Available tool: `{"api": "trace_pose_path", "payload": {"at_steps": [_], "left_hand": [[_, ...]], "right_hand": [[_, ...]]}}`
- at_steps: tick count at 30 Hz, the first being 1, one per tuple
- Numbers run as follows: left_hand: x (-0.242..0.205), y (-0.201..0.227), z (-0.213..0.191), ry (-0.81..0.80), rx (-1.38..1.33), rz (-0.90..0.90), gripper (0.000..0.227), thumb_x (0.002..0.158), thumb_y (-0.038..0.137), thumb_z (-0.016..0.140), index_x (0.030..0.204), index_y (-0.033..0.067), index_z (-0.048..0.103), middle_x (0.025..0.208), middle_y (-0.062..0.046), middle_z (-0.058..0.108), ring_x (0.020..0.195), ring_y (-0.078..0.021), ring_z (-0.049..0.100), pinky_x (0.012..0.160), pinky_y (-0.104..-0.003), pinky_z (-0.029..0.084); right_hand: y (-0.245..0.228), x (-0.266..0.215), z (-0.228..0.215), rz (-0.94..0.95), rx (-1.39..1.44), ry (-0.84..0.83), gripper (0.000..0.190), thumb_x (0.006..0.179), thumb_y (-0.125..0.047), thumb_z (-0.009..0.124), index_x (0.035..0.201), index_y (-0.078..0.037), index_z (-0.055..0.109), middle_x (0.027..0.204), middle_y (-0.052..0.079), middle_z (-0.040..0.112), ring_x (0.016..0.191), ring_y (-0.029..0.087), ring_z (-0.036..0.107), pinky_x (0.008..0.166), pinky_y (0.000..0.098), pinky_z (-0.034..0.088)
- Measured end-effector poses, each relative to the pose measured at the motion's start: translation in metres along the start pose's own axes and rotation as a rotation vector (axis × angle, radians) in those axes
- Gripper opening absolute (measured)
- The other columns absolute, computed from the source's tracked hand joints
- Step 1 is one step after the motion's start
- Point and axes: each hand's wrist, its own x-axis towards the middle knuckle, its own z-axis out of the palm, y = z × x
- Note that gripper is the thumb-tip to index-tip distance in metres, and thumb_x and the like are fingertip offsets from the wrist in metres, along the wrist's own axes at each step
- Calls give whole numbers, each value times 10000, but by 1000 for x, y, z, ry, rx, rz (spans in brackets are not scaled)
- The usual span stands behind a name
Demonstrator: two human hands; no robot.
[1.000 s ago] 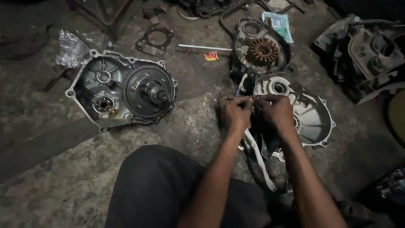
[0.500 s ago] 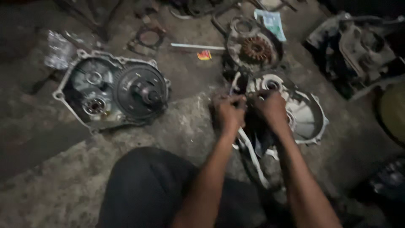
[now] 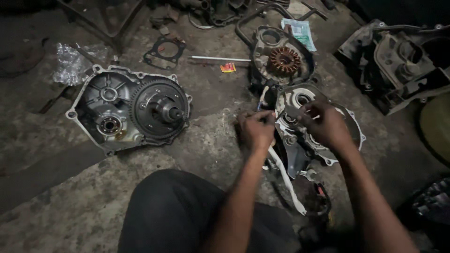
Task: The person is positioning and fitting metal components and a bracket into an engine casing by hand.
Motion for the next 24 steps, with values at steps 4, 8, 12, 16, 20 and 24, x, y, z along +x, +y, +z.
{"api": "trace_pose_path", "payload": {"at_steps": [4, 8, 12, 16, 20, 24], "left_hand": [[4, -10, 10, 89, 4, 122, 194, 739, 294, 847, 899, 185, 852, 1130, -144, 630, 1143, -319, 576, 973, -374, 485], [3, -14, 13, 106, -38, 122, 184, 736, 243, 812, 898, 159, 833, 1141, -152, 607, 1119, -319, 584, 960, -366, 489], [6, -6, 8, 101, -19, 65, 167, 721, 241, 828, 849, 133, 840, 1173, -191, 605, 1100, -325, 590, 965, -381, 483], [9, 13, -10, -5, -27, -47, 269, 740, 360, 878, 878, 132, 839, 1119, -177, 657, 1109, -316, 606, 972, -399, 472], [11, 31, -24, -133, 14, -339, 319, 701, 387, 873, 834, 103, 817, 948, -117, 746, 962, -306, 711, 914, -403, 532], [16, 20, -10, 89, 99, -124, 320, 585, 308, 925, 658, 14, 821, 773, -120, 786, 881, -319, 678, 874, -440, 489]], "right_hand": [[-20, -9, 10, -250, -202, 43, 303, 844, -207, 738, 1135, -126, 763, 1132, 181, 728, 900, 347, 730, 794, 443, 564], [-32, -14, 20, -365, -384, 88, 344, 817, -260, 751, 1144, -157, 772, 1254, 211, 662, 988, 423, 689, 820, 481, 547], [-36, -10, 20, -320, -389, 42, 335, 871, -377, 742, 1140, -179, 775, 1215, 231, 666, 932, 407, 698, 796, 465, 551], [-31, -2, 16, -183, -242, -136, 331, 914, -384, 700, 1186, -204, 759, 1013, 172, 746, 870, 331, 735, 773, 436, 561], [-19, 4, 18, -142, -75, -151, 330, 896, -386, 724, 1136, -161, 747, 973, 119, 785, 841, 277, 765, 756, 399, 581], [-19, 5, 23, -181, -163, -91, 367, 902, -342, 726, 1213, -148, 742, 1027, 146, 759, 825, 273, 740, 747, 398, 565]]}}
